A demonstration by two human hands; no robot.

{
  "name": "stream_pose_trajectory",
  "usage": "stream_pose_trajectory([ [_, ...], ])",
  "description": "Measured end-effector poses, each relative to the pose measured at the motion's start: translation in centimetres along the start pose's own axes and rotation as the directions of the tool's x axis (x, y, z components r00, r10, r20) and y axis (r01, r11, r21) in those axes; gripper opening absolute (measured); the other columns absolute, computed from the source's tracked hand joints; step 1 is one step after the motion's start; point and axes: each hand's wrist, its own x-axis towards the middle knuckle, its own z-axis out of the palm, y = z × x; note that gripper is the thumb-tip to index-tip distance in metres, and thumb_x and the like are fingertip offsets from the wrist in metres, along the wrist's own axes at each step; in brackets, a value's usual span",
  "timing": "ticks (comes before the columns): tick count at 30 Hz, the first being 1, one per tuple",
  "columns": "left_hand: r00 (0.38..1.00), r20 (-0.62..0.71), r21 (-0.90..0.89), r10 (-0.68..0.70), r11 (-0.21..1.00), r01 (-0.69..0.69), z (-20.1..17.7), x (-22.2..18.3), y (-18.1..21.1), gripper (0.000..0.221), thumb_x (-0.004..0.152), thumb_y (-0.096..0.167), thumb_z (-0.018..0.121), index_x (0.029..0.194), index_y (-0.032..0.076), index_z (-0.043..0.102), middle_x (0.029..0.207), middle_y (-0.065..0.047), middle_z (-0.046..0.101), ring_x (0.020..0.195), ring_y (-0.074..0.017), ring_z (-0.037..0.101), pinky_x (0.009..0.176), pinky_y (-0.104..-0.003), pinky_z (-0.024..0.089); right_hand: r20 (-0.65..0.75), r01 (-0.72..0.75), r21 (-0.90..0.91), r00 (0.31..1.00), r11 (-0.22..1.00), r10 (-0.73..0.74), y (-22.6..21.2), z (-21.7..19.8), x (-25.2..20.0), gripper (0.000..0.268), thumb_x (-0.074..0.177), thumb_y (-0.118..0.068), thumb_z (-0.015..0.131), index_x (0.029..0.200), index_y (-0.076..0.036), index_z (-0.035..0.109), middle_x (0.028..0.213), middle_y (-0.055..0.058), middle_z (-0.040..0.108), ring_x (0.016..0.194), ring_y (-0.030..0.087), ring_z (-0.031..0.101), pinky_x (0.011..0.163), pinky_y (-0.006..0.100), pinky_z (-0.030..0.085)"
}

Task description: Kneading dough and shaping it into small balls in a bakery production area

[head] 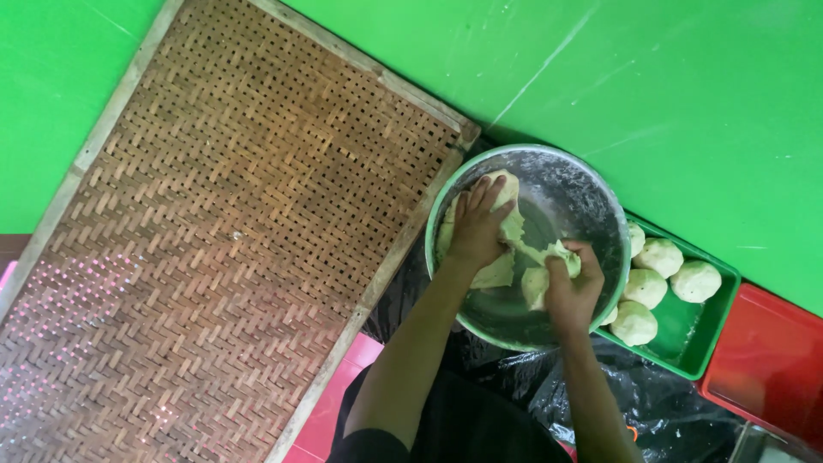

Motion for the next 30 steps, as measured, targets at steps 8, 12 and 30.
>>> stream_pose_trajectory([
  [8, 1.000, 0.013, -0.012, 0.007, 1.000, -0.007, 0.2, 0.3, 0.0, 0.085, 0.069, 0.043, 0.086, 0.146, 0.028, 0.055, 0.172, 0.002, 0.013, 0.159, -0.0282, 0.009, 0.126, -0.055, 0.018, 0.353, 0.339, -0.540, 0.922, 0.770, -0.159, 1.5, 2.0, 2.2, 0.046, 0.093, -0.034, 0.078, 0.139, -0.030, 0.069, 0.109, 0.017, 0.068, 0.101, 0.041, 0.069, 0.083, 0.055, 0.055],
  [12, 1.000, 0.013, 0.004, -0.011, 1.000, 0.011, 0.5, 0.4, -0.1, 0.081, 0.072, 0.039, 0.086, 0.146, 0.029, 0.054, 0.171, 0.002, 0.013, 0.159, -0.0272, 0.008, 0.126, -0.053, 0.018, 0.440, 0.391, -0.606, 0.890, 0.693, -0.117, 3.3, 2.0, 3.5, 0.041, 0.095, -0.029, 0.073, 0.136, -0.031, 0.068, 0.107, 0.016, 0.065, 0.100, 0.048, 0.067, 0.075, 0.061, 0.056],
  [30, 0.998, -0.035, 0.050, -0.056, 0.997, 0.058, -0.6, -0.2, 1.1, 0.070, 0.079, 0.023, 0.075, 0.145, 0.028, 0.054, 0.171, 0.002, 0.013, 0.158, -0.0269, 0.010, 0.123, -0.051, 0.019, 0.357, 0.022, -0.626, 0.897, 0.779, 0.262, 6.3, 0.8, 5.0, 0.039, 0.087, -0.044, 0.062, 0.112, -0.020, 0.080, 0.124, 0.012, 0.073, 0.119, 0.047, 0.062, 0.101, 0.060, 0.049],
])
